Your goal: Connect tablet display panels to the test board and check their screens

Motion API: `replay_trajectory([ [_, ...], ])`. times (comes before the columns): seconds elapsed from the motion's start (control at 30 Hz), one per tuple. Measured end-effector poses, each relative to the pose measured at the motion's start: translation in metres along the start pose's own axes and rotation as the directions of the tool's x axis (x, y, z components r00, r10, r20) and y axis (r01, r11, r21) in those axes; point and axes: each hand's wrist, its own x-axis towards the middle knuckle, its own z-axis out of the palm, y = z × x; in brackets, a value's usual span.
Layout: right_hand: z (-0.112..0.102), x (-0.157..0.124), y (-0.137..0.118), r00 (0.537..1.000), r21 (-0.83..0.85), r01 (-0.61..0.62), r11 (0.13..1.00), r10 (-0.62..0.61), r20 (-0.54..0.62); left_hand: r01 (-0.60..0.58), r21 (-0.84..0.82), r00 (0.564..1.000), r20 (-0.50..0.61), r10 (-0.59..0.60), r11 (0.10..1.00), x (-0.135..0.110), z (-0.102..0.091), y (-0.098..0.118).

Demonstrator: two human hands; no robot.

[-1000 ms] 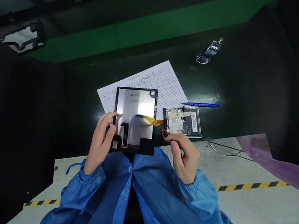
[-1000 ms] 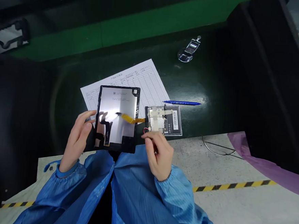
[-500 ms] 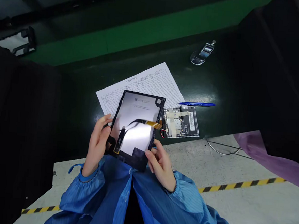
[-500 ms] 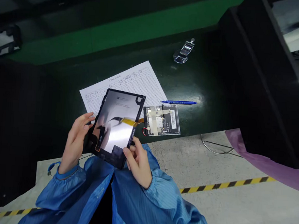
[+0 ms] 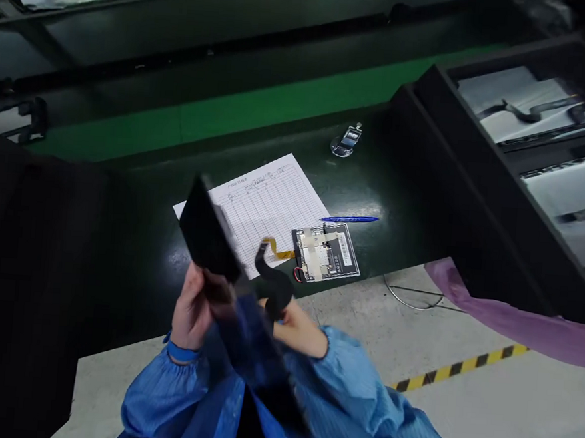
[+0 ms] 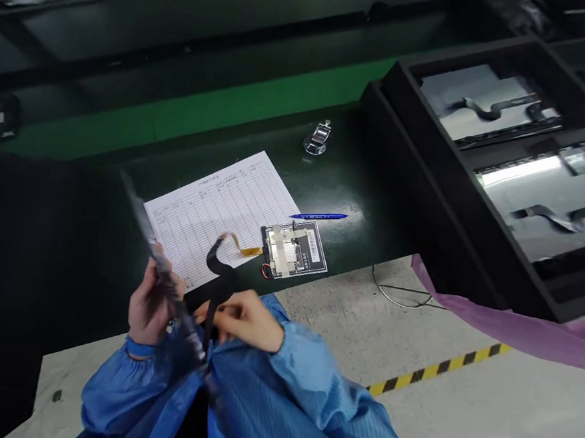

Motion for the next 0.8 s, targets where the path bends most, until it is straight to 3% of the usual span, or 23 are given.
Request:
replay_trajectory([
  [0.03,-0.016,-0.004,-0.009,0.985,-0.188,0.086,0.978,-0.111,-0.129,-0.044,-0.032,0.998,-0.045,0.042,0.999,0.002,-0.002,0.002],
  [0.07,-0.034,-0.009,-0.018,0.929,-0.376,0.143,0.916,-0.254,-0.267,-0.057,-0.053,0.995,-0.09,0.052,0.997,0.005,-0.003,0.005],
  [0.1,-0.052,-0.012,-0.026,0.832,-0.564,0.152,0.812,-0.413,-0.369,-0.041,-0.061,0.991,-0.131,0.033,0.997,0.007,-0.003,0.007],
  [0.17,-0.087,-0.016,-0.039,0.636,-0.849,0.049,0.526,-0.672,-0.379,0.044,-0.052,0.977,-0.208,-0.053,0.998,0.01,-0.001,0.01],
  [0.23,-0.115,-0.015,-0.046,0.556,-0.957,-0.072,0.28,-0.785,-0.271,0.138,-0.07,0.958,-0.244,-0.151,0.988,0.012,0.004,0.012],
  [0.33,-0.139,-0.007,-0.046,0.571,-0.986,-0.134,0.099,-0.806,-0.158,0.253,-0.15,0.955,-0.12,-0.272,0.956,0.012,0.008,0.013],
  [0.47,-0.146,-0.003,-0.043,0.616,-0.991,-0.122,0.053,-0.779,-0.117,0.287,-0.189,0.958,0.088,-0.275,0.939,0.015,0.008,0.017],
  [0.53,-0.146,-0.004,-0.042,0.626,-0.992,-0.122,0.028,-0.773,-0.1,0.278,-0.179,0.96,0.078,-0.268,0.944,0.018,0.006,0.02],
  [0.7,-0.146,-0.006,-0.041,0.638,-0.986,-0.164,-0.021,-0.764,-0.09,0.242,-0.039,0.967,-0.077,-0.244,0.97,0.026,-0.005,0.02],
  [0.8,-0.148,-0.005,-0.041,0.633,-0.982,-0.179,-0.065,-0.772,-0.065,0.186,0.04,0.981,-0.07,-0.183,0.982,0.03,-0.015,0.016],
])
